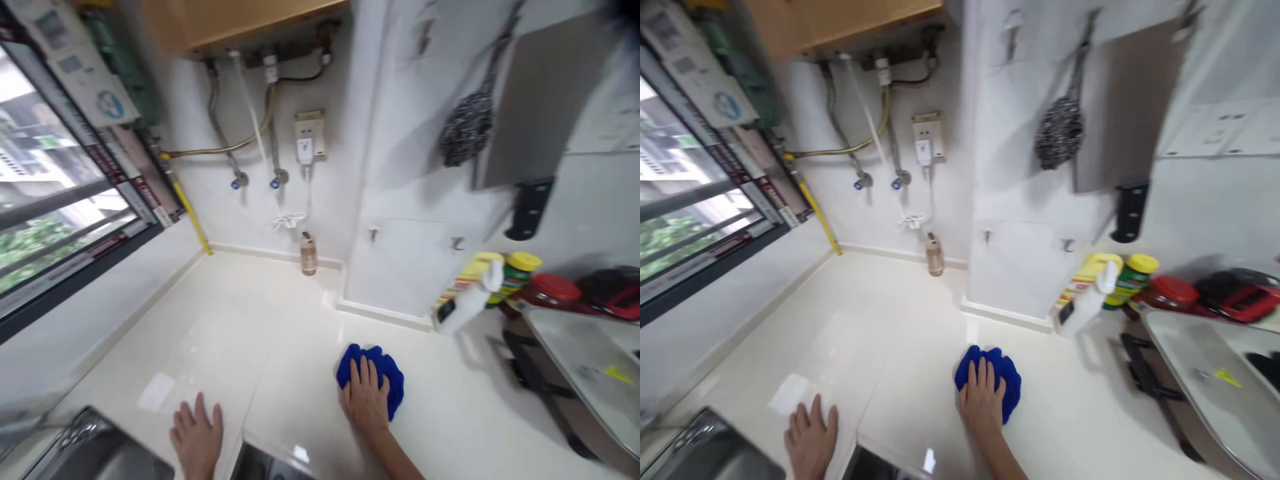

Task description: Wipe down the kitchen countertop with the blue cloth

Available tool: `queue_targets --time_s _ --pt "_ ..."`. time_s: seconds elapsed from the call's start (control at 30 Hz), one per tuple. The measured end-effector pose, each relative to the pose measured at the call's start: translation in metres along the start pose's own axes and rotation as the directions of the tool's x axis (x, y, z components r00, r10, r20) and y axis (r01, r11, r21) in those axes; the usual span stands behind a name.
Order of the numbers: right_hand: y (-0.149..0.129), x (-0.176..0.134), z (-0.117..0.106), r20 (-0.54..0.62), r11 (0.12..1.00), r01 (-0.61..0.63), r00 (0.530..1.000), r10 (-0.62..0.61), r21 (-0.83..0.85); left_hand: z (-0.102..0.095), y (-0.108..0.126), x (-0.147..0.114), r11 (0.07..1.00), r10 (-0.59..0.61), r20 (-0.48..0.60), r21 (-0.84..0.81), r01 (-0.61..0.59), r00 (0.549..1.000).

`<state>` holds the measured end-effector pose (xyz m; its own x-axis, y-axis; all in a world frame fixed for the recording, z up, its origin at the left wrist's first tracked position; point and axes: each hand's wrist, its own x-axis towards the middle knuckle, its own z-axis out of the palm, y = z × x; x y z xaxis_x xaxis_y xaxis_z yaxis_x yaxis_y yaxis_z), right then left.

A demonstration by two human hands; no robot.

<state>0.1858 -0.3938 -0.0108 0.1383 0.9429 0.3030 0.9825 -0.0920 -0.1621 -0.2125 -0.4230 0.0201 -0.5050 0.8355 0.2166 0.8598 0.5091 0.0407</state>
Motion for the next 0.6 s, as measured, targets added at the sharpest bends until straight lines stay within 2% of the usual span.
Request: queue_targets --time_s 0.1,0.2,0.27,0.33,0.4,0.47,0.6 --pt "-0.060 0.019 0.006 0.102 0.993 0.102 0.989 -0.107 0.061 0.002 0.005 -0.003 0.999 0.016 -0.019 -0.045 -0.017 1.000" --pt "-0.118 0.024 0.009 0.198 0.961 0.238 0.944 -0.263 0.142 0.004 0.005 -0.009 0.997 0.041 -0.057 -0.067 -0.045 0.998" --pt "-0.148 0.016 0.009 0.227 0.907 0.361 0.885 -0.407 0.217 0.006 0.004 -0.012 0.996 0.048 -0.068 -0.076 -0.053 0.997" --pt "-0.166 0.002 0.006 0.218 0.820 0.492 0.800 -0.558 0.293 0.009 0.002 -0.015 0.994 0.057 -0.058 -0.092 -0.062 0.997" --pt "-0.170 -0.018 0.003 0.169 0.711 0.611 0.705 -0.688 0.349 0.013 0.000 -0.017 0.990 0.069 -0.051 -0.117 -0.075 0.996" --pt "-0.159 -0.036 0.001 0.096 0.617 0.701 0.630 -0.771 0.358 0.016 -0.004 -0.019 0.984 0.095 -0.049 -0.147 -0.101 0.994" --pt "-0.108 -0.058 0.008 -0.080 0.502 0.827 0.535 -0.841 0.253 0.016 -0.026 -0.033 0.958 0.214 -0.009 -0.192 -0.212 0.977"
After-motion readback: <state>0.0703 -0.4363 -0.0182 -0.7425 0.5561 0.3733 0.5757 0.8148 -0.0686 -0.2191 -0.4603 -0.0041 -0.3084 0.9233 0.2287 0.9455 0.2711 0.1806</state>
